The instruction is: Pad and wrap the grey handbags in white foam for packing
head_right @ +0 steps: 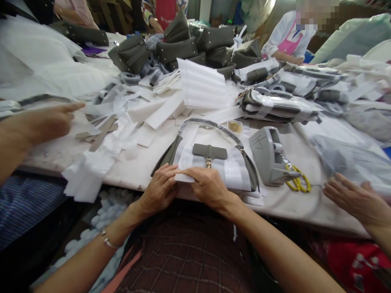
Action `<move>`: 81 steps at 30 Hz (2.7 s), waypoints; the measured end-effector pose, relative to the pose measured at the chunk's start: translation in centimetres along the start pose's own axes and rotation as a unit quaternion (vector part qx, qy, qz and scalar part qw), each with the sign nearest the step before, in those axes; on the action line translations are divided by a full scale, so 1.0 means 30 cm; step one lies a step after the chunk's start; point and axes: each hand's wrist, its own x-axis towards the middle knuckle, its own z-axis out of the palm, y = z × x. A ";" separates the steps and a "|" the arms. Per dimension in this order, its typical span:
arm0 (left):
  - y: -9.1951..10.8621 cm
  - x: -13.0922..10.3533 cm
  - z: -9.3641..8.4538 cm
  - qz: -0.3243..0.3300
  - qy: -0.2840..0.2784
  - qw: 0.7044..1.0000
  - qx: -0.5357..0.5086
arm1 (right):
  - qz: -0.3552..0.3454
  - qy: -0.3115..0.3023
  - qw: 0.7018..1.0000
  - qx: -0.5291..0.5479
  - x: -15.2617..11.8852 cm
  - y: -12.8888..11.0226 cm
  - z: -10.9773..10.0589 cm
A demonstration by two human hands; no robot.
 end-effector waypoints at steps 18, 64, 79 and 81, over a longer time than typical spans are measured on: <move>0.091 0.081 -0.044 -0.209 -0.002 0.975 -0.082 | 0.043 0.005 0.999 -0.032 0.087 0.045 -0.026; 0.165 0.077 0.037 -0.060 -0.052 0.980 0.181 | 0.177 0.035 0.962 -0.205 0.125 0.054 0.062; 0.162 0.071 0.040 -0.062 -0.017 0.985 0.161 | 0.335 0.366 0.857 -0.141 -0.232 0.152 -0.482; 0.162 0.075 0.038 -0.057 -0.005 0.984 0.168 | 0.417 0.365 0.815 -0.169 -0.326 0.226 -0.564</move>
